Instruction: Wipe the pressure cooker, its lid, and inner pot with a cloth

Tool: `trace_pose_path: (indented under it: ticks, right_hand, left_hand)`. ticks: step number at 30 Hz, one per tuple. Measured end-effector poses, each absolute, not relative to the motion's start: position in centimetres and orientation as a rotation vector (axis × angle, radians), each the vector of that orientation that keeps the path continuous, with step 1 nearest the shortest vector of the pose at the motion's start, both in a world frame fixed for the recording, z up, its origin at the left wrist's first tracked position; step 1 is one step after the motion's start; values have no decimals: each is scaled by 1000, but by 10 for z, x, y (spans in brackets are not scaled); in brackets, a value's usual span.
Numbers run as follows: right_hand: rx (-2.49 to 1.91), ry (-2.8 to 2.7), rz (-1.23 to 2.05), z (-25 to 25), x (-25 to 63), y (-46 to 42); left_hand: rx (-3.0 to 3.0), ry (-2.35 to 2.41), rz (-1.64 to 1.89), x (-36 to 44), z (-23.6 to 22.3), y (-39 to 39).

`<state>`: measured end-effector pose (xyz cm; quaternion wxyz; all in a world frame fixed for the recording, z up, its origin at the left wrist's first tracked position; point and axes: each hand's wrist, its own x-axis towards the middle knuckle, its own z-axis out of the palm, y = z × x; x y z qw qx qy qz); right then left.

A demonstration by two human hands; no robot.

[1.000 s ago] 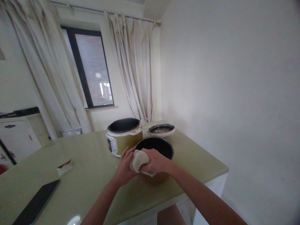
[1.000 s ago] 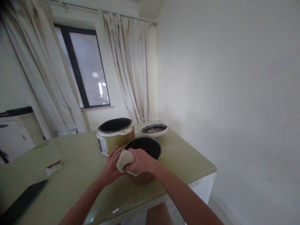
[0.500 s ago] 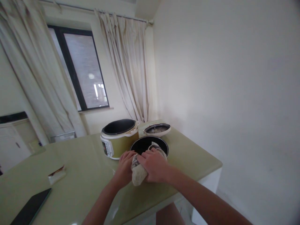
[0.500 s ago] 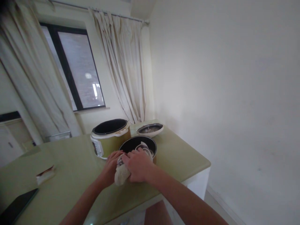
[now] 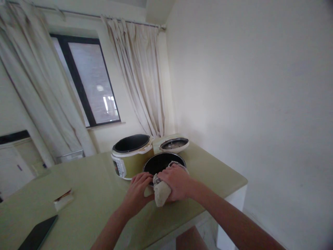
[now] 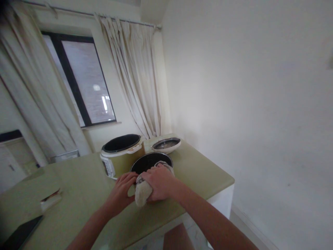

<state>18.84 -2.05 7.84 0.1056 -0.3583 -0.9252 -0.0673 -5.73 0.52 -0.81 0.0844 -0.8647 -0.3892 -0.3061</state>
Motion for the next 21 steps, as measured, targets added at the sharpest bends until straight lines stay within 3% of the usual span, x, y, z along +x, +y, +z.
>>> trace_pose_path:
  ticks: [3, 10, 17, 21]
  right_hand:
    - [-1097, -2729, -128, 82, 205, -17]
    - [-1113, -2690, -368, 74, 168, -28]
    - [-1001, -2683, -116, 72, 213, -10]
    - [-1047, -2692, -137, 77, 209, -16]
  left_hand:
    - [-2582, -1131, -942, -69, -7, 14]
    - [-2404, -1247, -1088, -29, -29, -11]
    - [-2555, -1151, -1066, -72, -6, 10]
    - [-2591, -1145, -1109, -59, -8, 4]
